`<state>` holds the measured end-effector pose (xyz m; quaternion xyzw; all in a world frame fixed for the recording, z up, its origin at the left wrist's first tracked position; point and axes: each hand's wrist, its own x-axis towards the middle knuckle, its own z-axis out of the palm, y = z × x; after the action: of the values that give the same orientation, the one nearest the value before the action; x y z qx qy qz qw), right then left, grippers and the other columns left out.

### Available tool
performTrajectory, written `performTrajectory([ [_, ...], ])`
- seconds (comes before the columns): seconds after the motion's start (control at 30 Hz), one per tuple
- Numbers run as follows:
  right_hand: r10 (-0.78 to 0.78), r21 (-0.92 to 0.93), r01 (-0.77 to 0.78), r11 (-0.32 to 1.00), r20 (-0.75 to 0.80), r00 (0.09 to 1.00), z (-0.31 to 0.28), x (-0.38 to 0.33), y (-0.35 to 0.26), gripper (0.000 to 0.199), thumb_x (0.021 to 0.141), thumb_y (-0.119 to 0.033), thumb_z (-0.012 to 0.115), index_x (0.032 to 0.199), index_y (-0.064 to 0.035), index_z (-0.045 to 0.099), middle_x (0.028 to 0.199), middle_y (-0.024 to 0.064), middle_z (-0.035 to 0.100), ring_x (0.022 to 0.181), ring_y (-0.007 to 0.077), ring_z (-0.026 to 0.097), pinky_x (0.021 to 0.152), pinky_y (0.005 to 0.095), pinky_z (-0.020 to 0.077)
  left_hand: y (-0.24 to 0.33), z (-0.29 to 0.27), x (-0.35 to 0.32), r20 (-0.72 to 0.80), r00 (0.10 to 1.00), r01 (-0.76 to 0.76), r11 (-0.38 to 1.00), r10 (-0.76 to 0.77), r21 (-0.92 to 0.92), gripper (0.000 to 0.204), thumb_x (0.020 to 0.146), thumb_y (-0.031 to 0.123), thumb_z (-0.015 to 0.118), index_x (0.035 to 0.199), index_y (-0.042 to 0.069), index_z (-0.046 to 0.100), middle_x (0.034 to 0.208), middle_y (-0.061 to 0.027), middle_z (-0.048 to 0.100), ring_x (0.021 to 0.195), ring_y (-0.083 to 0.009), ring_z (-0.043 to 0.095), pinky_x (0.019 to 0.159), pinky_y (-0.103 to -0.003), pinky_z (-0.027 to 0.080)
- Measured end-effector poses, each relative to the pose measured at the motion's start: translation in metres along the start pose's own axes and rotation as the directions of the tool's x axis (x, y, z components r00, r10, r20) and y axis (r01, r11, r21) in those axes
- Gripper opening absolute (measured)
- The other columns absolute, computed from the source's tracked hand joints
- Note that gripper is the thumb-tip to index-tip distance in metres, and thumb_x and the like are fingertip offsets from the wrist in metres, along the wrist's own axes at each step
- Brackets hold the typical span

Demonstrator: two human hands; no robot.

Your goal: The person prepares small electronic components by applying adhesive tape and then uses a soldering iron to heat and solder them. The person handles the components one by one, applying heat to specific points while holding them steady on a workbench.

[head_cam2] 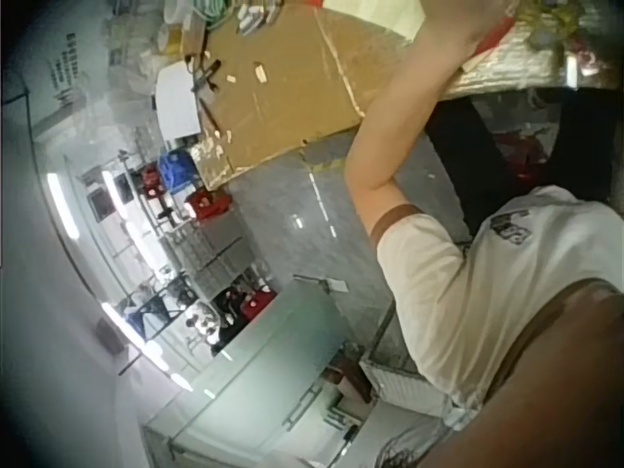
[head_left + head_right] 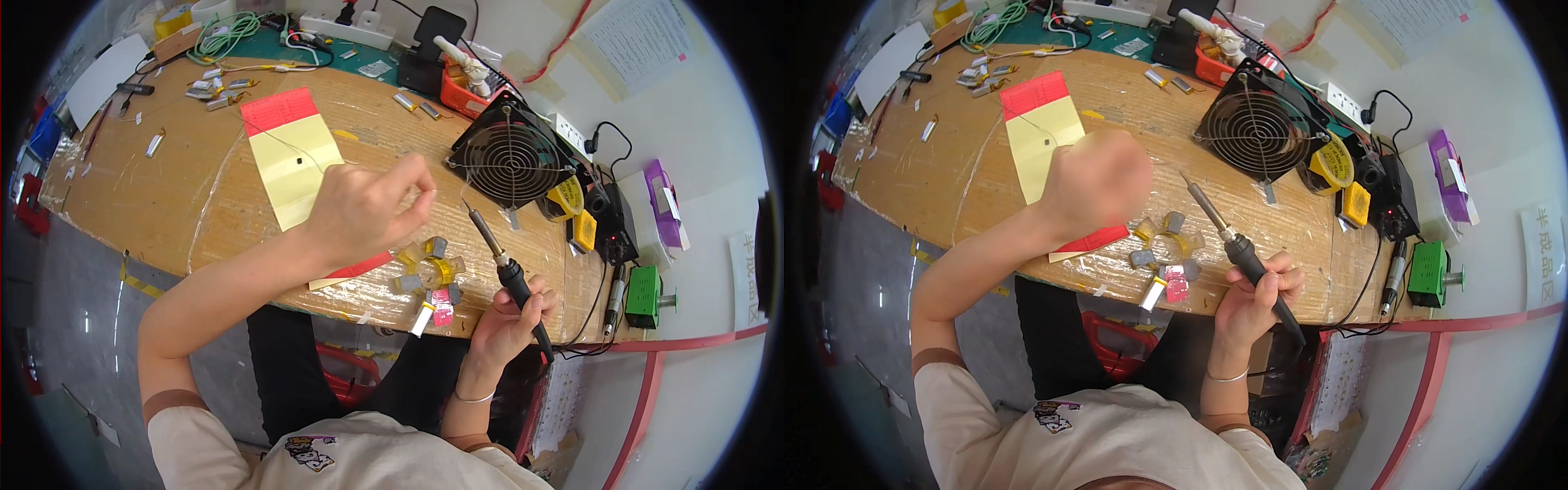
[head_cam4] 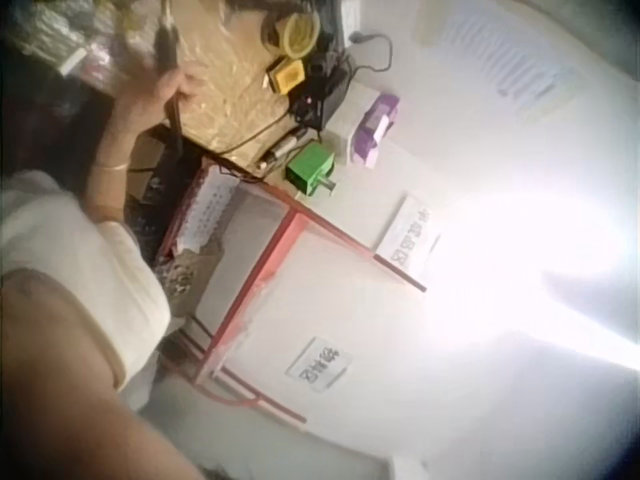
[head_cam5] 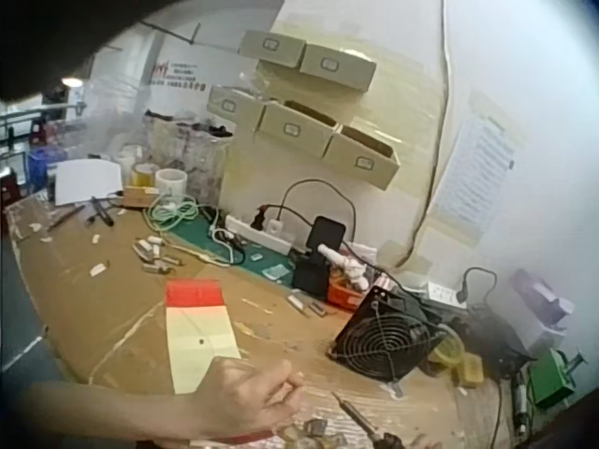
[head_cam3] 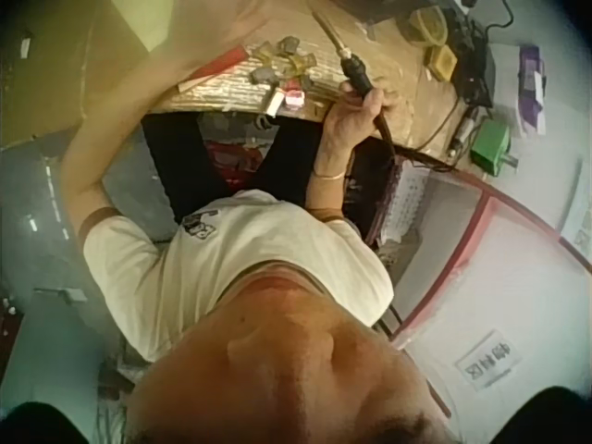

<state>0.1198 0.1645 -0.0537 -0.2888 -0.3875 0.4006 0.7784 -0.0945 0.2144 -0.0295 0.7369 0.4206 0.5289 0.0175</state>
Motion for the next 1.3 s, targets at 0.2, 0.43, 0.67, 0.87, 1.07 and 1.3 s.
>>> performTrajectory([
  [0.2,-0.175,-0.031,0.173,0.984,-0.102,0.979,-0.030,0.013,-0.018,0.022,0.088,-0.010,0.057,0.079,-0.0103,0.037,0.084,0.0033,0.046,0.064,0.0187,0.061,0.058,0.0278,0.0541,-0.001,-0.008,0.003,0.004,0.992,0.124,0.992,-0.124,-0.017,0.009,0.079,0.008,0.063,0.080,0.008,0.054,0.045,-0.0021,0.046,0.038,-0.0130,0.051,0.038,-0.030,0.036],
  [0.43,-0.424,-0.527,0.266,0.808,-0.205,0.882,-0.117,0.093,-0.060,0.018,0.089,-0.011,0.059,0.077,-0.0081,0.045,0.080,0.0054,0.058,0.073,0.0180,0.066,0.071,0.0281,0.0552,-0.004,-0.005,0.003,0.010,0.986,0.167,0.986,-0.167,0.008,0.009,0.082,0.008,0.062,0.080,0.006,0.054,0.044,-0.0010,0.040,0.035,-0.0103,0.036,0.040,-0.027,0.028],
  [0.67,-0.326,-0.531,0.145,0.835,-0.264,0.908,-0.138,0.126,-0.051,0.019,0.088,-0.009,0.060,0.077,-0.0053,0.045,0.080,0.0132,0.063,0.070,0.0187,0.067,0.067,0.0251,0.0562,-0.016,-0.002,0.001,0.016,0.975,0.220,0.975,-0.220,0.003,0.009,0.082,0.006,0.062,0.080,0.006,0.054,0.043,0.0006,0.035,0.036,-0.0082,0.030,0.040,-0.027,0.024],
  [0.87,-0.341,-0.571,0.139,0.809,-0.263,0.902,-0.139,0.126,-0.049,0.017,0.086,-0.004,0.062,0.077,-0.0022,0.048,0.082,0.0142,0.063,0.068,0.0191,0.067,0.064,0.0258,0.0567,-0.019,-0.002,-0.001,0.030,0.975,0.218,0.976,-0.219,0.027,0.009,0.082,0.006,0.062,0.079,0.006,0.053,0.043,0.0006,0.033,0.036,-0.0081,0.030,0.040,-0.026,0.024],
  [1.07,-0.401,-0.754,0.253,0.607,-0.016,0.916,-0.135,0.118,-0.049,0.010,0.080,0.002,0.066,0.080,0.0012,0.055,0.087,0.0133,0.065,0.075,0.0175,0.066,0.066,0.0257,0.0530,-0.020,-0.001,0.000,0.040,0.979,0.201,0.979,-0.202,0.033,0.009,0.081,0.005,0.063,0.079,0.006,0.054,0.043,0.0003,0.032,0.036,-0.0083,0.029,0.040,-0.026,0.024],
  [1.3,-0.258,-0.891,0.443,0.101,0.407,0.877,-0.125,0.104,-0.052,0.011,0.070,0.003,0.069,0.078,-0.0022,0.063,0.097,0.0111,0.066,0.092,0.0263,0.064,0.079,0.0316,0.0499,-0.018,-0.001,0.000,0.052,0.984,0.164,0.984,-0.168,0.076,0.009,0.080,0.004,0.063,0.078,0.005,0.054,0.044,-0.0004,0.033,0.036,-0.0088,0.031,0.040,-0.027,0.025],
])
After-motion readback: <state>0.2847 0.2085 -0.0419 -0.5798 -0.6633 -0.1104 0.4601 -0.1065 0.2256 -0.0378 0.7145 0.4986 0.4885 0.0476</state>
